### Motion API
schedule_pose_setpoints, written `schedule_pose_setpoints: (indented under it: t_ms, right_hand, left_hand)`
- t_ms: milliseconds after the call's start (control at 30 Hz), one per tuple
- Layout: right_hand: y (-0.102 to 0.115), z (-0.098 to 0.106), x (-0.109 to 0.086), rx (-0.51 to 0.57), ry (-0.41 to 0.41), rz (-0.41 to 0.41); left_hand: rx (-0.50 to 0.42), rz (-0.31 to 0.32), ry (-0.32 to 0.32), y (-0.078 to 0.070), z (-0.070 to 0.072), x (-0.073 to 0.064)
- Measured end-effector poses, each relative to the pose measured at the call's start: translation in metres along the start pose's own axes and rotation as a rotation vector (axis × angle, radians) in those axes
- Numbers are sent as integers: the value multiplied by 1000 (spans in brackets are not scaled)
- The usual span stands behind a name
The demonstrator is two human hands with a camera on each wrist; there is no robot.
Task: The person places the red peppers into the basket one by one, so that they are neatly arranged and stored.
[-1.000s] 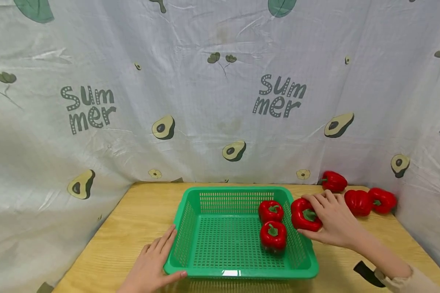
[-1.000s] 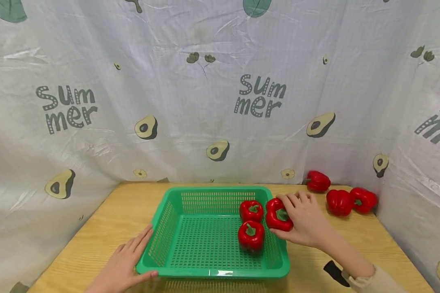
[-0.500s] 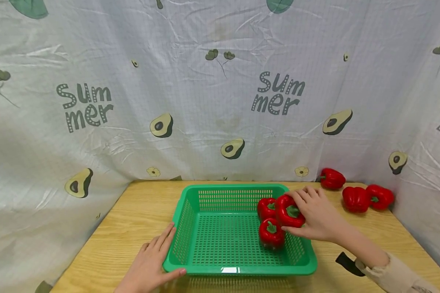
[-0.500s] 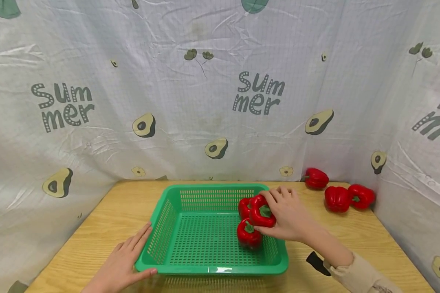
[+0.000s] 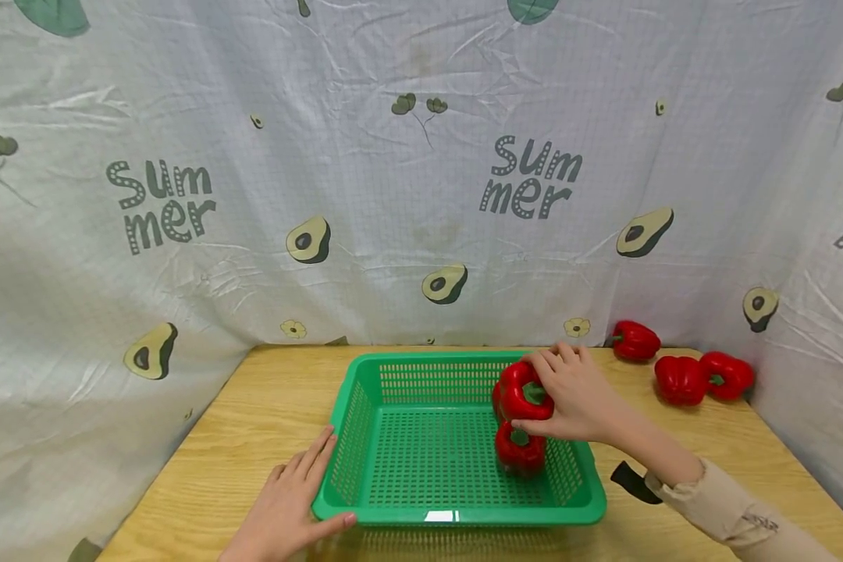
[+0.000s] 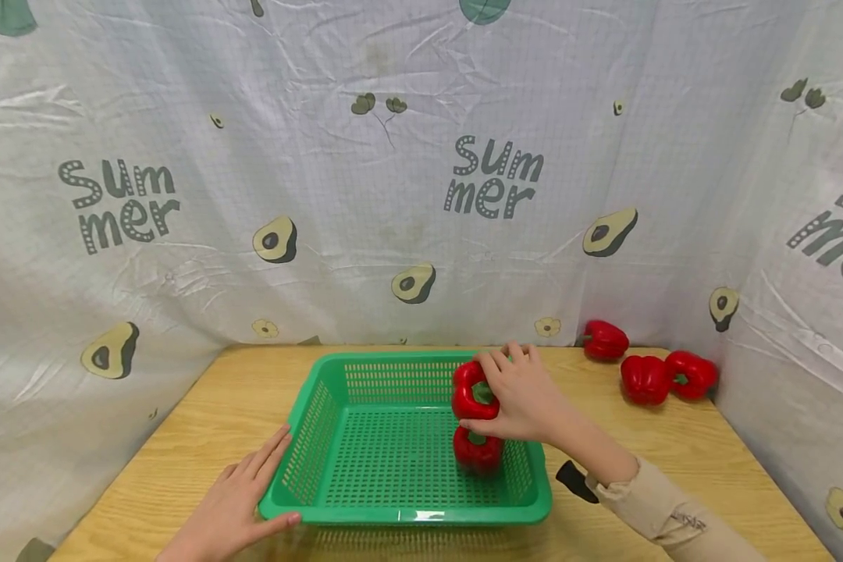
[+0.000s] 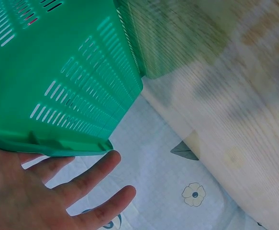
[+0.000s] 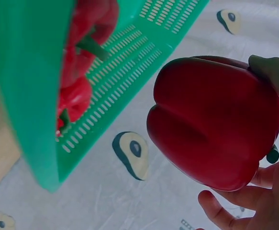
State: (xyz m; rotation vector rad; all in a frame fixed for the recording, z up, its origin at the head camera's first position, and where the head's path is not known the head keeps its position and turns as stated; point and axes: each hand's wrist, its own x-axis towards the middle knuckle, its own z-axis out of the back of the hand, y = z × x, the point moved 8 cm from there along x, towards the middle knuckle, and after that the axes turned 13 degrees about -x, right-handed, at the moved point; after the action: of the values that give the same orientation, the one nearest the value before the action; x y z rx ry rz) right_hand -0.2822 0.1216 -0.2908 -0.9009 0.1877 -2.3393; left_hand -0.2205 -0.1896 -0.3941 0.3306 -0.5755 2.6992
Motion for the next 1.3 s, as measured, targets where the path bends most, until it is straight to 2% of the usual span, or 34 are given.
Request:
schedule_pose_setpoints:
  t_ms: [167, 433, 667, 933, 1167, 1300]
  right_hand:
    - [2, -2, 9, -4, 10, -1]
    - [9, -13, 22, 9, 74, -17]
    - [15, -20, 35, 8, 75, 3]
    - [20, -32, 41, 26, 115, -13]
    - [27, -39, 48, 11, 94, 8]
    - [30, -47, 52, 1, 115, 15]
  left_hand:
    - [-15, 22, 21, 2, -2, 1]
    - [-13, 11, 1, 1, 0, 1]
    - [-1, -22, -31, -1, 1, 2]
    - [-3, -14, -20, 0, 0, 1]
    - [-13, -5, -11, 1, 0, 1]
    - [-15, -4, -8, 1, 0, 2]
